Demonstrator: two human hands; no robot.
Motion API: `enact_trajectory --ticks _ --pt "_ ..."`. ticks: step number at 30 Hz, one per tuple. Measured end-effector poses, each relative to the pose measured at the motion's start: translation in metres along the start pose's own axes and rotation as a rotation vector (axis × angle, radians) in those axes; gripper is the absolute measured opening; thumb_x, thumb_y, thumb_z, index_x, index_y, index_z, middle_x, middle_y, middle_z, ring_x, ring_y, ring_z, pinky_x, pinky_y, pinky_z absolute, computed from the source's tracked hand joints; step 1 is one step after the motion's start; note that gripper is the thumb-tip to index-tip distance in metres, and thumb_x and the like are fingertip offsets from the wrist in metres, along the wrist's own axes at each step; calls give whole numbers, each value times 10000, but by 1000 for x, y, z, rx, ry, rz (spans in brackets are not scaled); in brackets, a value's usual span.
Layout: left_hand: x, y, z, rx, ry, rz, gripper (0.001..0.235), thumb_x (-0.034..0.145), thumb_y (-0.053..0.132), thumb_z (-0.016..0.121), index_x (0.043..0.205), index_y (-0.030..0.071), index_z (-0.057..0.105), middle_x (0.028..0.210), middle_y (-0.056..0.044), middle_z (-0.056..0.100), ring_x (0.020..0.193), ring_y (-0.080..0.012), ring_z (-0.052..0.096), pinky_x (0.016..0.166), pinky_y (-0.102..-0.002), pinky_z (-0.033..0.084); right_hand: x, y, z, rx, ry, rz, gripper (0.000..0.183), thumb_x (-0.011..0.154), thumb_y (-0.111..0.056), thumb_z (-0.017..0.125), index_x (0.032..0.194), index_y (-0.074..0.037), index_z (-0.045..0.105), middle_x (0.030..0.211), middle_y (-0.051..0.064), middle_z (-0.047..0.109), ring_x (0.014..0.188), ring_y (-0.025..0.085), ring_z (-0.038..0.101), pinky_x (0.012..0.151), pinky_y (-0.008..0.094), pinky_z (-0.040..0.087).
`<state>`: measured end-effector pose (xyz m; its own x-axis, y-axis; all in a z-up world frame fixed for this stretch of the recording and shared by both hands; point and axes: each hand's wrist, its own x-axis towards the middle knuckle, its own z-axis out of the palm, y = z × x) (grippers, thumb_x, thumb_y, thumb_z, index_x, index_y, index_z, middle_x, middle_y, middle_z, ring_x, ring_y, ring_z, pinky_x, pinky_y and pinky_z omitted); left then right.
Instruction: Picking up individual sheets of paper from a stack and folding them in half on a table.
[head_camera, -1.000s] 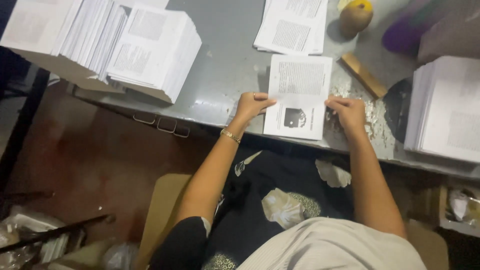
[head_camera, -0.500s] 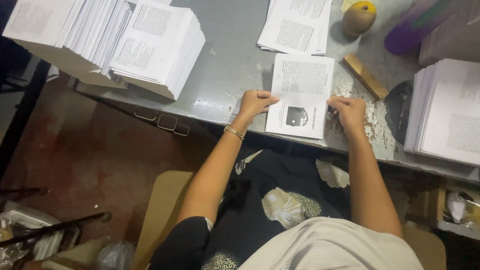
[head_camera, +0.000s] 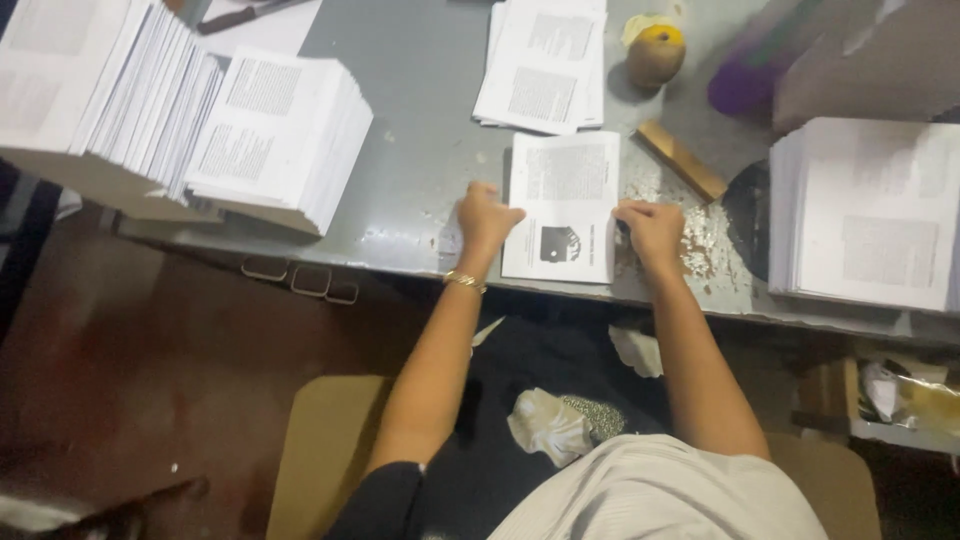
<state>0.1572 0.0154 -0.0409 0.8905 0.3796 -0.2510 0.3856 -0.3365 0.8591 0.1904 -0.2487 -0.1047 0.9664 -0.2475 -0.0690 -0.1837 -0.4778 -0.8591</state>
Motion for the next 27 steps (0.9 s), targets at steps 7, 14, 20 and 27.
enact_trajectory --ticks 7,14,20,27 --pt "-39 13 35 262 262 306 592 783 -127 669 1338 -137 465 927 -326 711 893 -484 731 755 -554 617 -27 -28 -5 -35 55 -89 150 770 -216 818 917 -186 821 897 124 764 930 350 723 777 354 525" --pt "-17 -8 26 217 199 243 420 750 24 797 1124 112 628 835 -129 761 886 -360 754 782 -466 605 -15 -12 -1 -4 61 -103 136 773 -214 812 909 -208 823 901 96 768 967 319 725 800 345 537" --pt "-4 -7 1 88 8 36 335 752 220 877 1061 194 753 834 -20 786 805 -184 772 697 -330 636 -29 -29 -9 39 41 -116 123 778 -192 811 901 -191 822 922 90 773 966 280 734 822 344 532" --pt "-8 -9 -17 -147 -97 -24 314 773 253 888 1061 190 781 849 -19 797 766 -131 767 679 -269 625 -27 -32 -11 99 36 -79 123 793 -190 799 911 -160 821 800 105 754 802 206 727 751 309 545"
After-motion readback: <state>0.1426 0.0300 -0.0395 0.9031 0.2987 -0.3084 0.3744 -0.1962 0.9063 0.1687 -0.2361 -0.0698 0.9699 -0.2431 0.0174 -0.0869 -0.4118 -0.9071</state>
